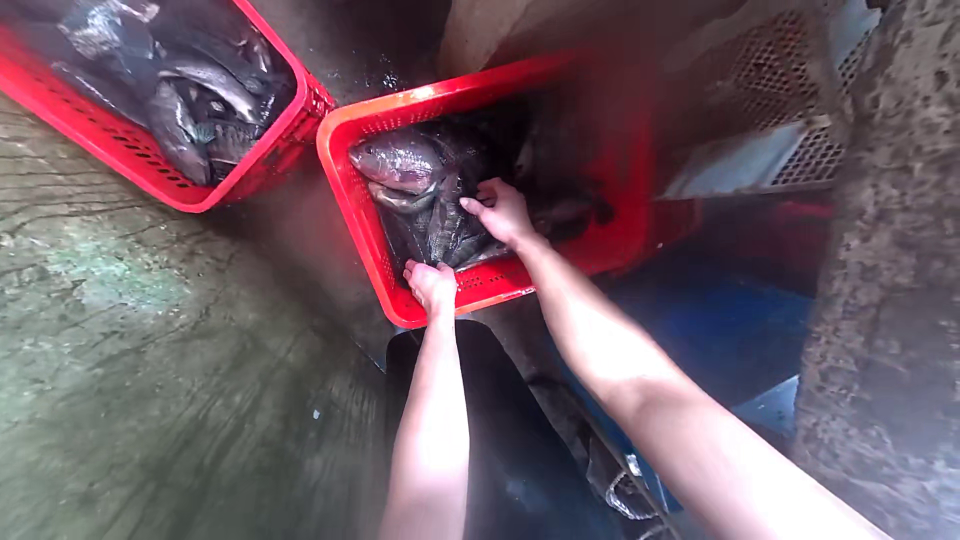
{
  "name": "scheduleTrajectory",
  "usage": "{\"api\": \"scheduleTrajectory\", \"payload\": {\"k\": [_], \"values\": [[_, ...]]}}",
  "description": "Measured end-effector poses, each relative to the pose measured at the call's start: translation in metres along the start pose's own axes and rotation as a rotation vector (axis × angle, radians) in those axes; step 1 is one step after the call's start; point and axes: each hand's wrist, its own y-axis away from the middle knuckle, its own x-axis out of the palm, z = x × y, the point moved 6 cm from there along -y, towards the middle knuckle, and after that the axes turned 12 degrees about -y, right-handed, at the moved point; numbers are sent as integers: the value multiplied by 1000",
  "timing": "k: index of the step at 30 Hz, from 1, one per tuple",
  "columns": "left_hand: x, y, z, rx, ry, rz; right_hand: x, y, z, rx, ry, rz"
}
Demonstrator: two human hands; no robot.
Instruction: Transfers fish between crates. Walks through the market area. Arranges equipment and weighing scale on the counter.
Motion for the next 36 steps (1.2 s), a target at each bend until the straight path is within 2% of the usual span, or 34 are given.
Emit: {"api": "scheduleTrajectory", "payload": {"k": [3,8,12,15,17,19,22,24,26,28,29,31,33,36], "values": [[7,-10,-7,-4,60,44,18,-1,19,129,89,-68],[5,-19,-11,-64,91,-72,43,-14,30,247,99,-138],[3,-25,-16,-141,88,-159,40,-11,29,82,-28,-140],[-3,-37,-12,-167,111,-196,13,27,41,-114,94,-46],[-8,-40,-7,-155,30,-173,-11,54,50,-74,181,16],[-11,-36,-1,-181,34,-123,-32,60,74,18,189,60],[-16,-13,19,-162,281,-112,-42,56,136,17,0,123],[-30,11,25,-61,614,-112,-37,57,201,-143,-149,102],[-53,51,28,38,953,-34,-21,64,262,-348,-291,163],[-86,89,41,106,1064,12,-6,73,293,-509,-452,251],[-107,101,48,152,1067,-3,-7,75,291,-564,-465,234],[-160,108,60,292,1015,-104,-23,79,249,-572,-386,102],[-216,94,66,429,927,-254,-47,81,164,-421,-230,-99],[-279,44,60,450,645,-527,-77,107,24,-143,136,-315]]}}
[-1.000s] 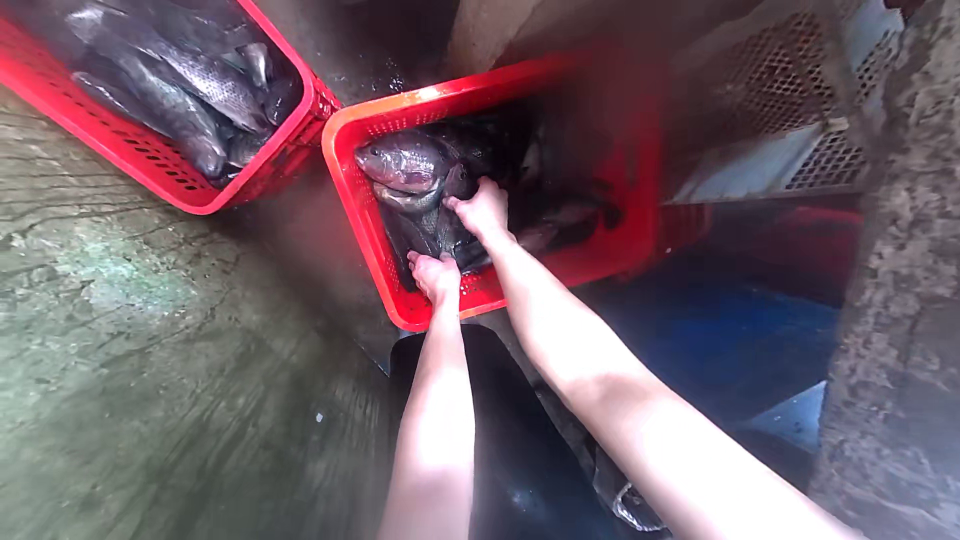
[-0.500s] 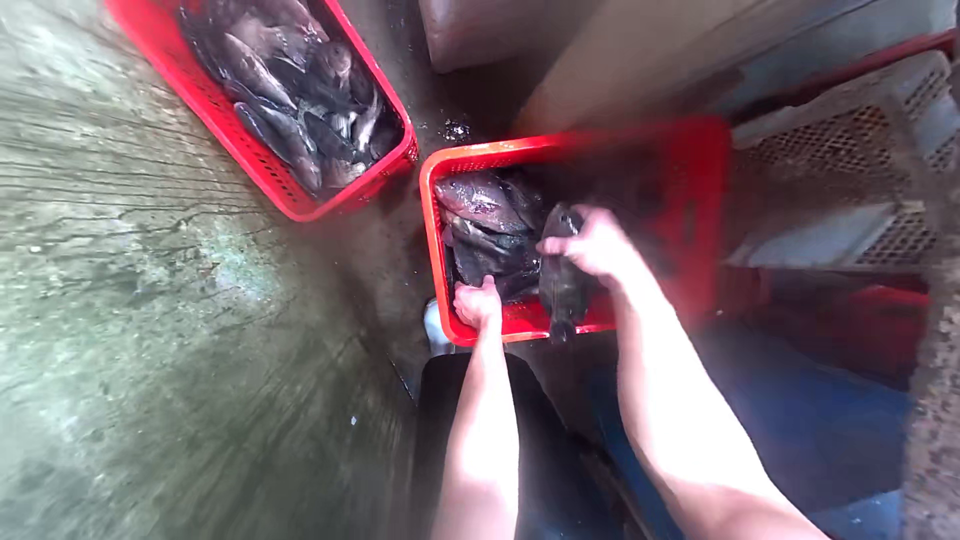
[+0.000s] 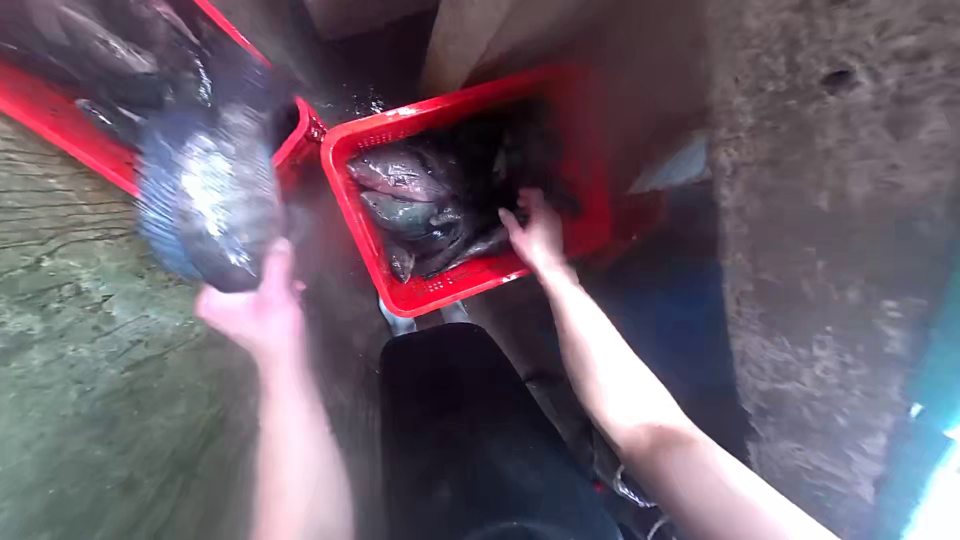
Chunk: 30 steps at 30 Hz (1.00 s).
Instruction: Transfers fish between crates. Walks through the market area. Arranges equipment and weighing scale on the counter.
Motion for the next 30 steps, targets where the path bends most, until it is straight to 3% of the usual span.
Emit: {"api": "scheduleTrajectory", "payload": {"k": [2,5,9,14,17,22,27,30], "values": [[8,-23,-8,48,-266,-18,-9,42,-57,26,233,5],[46,13,-20,147,-367,107,-8,71,-94,38,391,-15],[127,91,5,93,-292,382,-5,79,-116,3,373,-34],[184,114,39,183,-325,499,-11,79,-116,-84,301,-28],[217,109,18,266,-344,466,-19,91,-110,-45,227,-80],[311,95,-51,581,-370,437,-15,139,-106,-57,114,-137],[406,90,-96,481,-742,616,-13,190,-142,19,109,-113],[429,95,-88,445,-854,643,-21,217,-172,93,113,-85]]}}
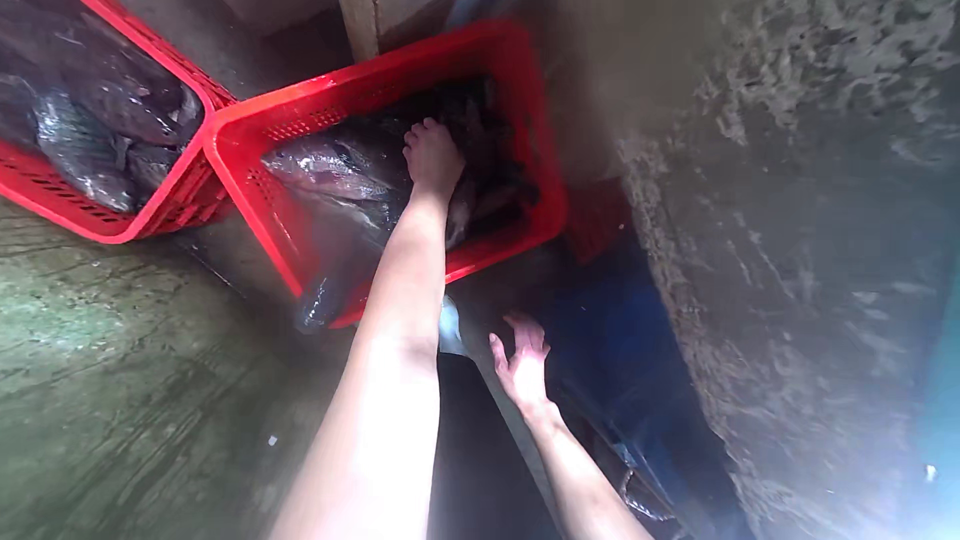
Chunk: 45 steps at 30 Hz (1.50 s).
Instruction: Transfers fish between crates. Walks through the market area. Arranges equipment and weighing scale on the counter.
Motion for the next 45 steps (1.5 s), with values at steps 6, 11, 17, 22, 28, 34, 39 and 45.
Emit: {"api": "scheduleTrajectory", "payload": {"k": [6,11,17,22,28,34,39,45], "values": [[9,64,20,119,166,-175,-13,26,-47,137,-2,64],[-20,170,122,-93,191,-298,-9,42,-62,142,-37,123],[-15,159,188,-38,207,-227,0,43,-55,157,-28,203],[-46,163,187,44,152,-388,-2,18,-33,145,-120,155],[-61,228,265,-306,249,-592,-45,-89,13,102,-170,-154],[-21,265,313,-359,398,-539,-66,-185,46,-170,-125,-387],[31,307,320,-431,541,-459,-53,-212,51,-456,133,-339],[114,383,335,-470,659,-395,-11,-170,91,-635,247,-141]]}}
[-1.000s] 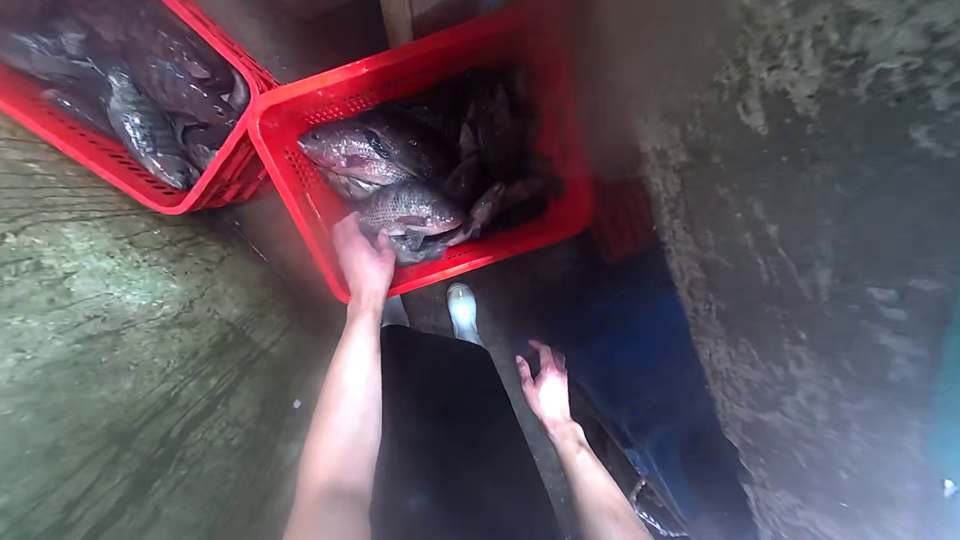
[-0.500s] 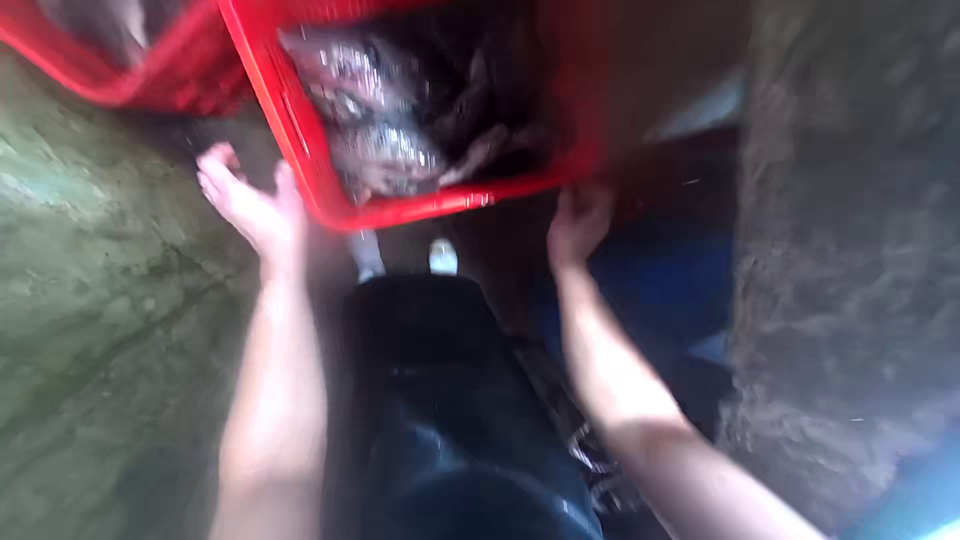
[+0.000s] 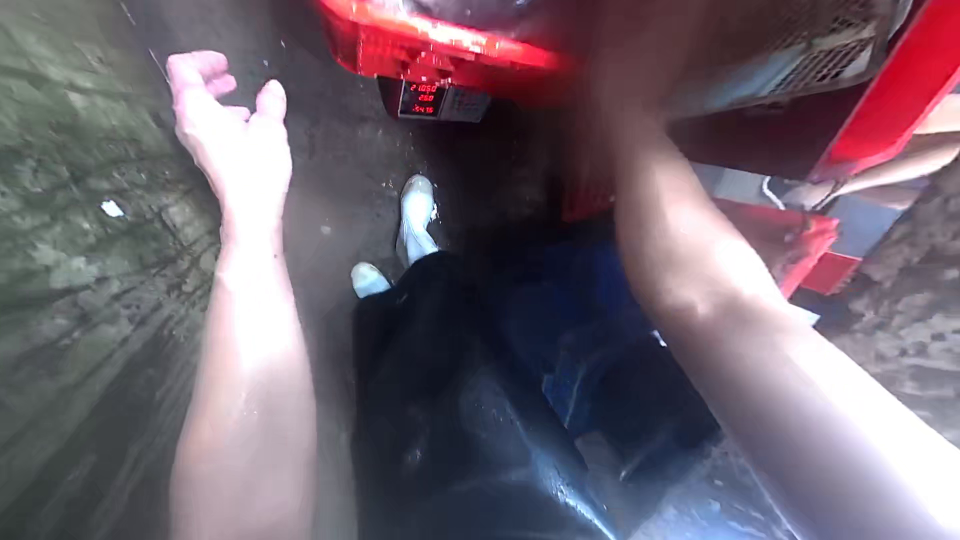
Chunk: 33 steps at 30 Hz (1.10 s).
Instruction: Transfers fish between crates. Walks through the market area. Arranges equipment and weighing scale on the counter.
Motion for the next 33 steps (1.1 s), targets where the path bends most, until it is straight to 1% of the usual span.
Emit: {"api": "scheduleTrajectory", "payload": {"k": [1,3,5,6,7,8,10,11,12,14,16,18,19,20,21,23,24,26,28,30,32,33], "values": [[-3,22,19,-24,6,21,1,12,12,-22,26,19],[-10,51,52,-82,35,17,4,14,27,-84,33,-59],[-15,77,82,-192,48,20,13,17,22,-116,-13,-175],[-19,85,91,-238,49,21,18,18,17,-115,-30,-217],[-24,88,92,-270,51,15,21,18,14,-81,-39,-200],[-30,86,86,-290,49,12,24,18,13,-28,-28,-129],[-38,69,54,-255,45,20,32,26,12,70,21,138],[-39,53,32,-196,57,19,35,31,14,65,40,251],[-37,34,8,-131,65,15,38,36,14,21,52,295],[-25,-11,-43,-22,92,24,38,46,8,-62,47,272],[-3,-58,-88,20,108,76,37,49,2,-105,-7,233],[25,-93,-117,18,56,128,36,48,-3,-122,-70,209],[39,-99,-125,0,-6,131,36,52,-7,-117,-92,205],[48,-99,-130,-22,-83,108,34,56,-9,-107,-113,207],[52,-93,-135,-29,-152,45,32,61,-12,-93,-128,213],[54,-77,-137,-17,-224,-29,29,68,-16,-76,-119,234],[55,-69,-134,1,-240,-25,30,68,-19,-79,-104,237],[63,-61,-118,-6,-248,53,31,71,-25,-70,-79,270],[67,-53,-103,-14,-181,137,26,82,-30,-15,-53,287],[67,-52,-95,-40,-17,174,14,84,-32,99,-59,243],[64,-47,-79,-81,177,173,-2,95,-29,182,-96,173],[60,-45,-73,-95,241,157,-8,98,-25,193,-114,132]]}}
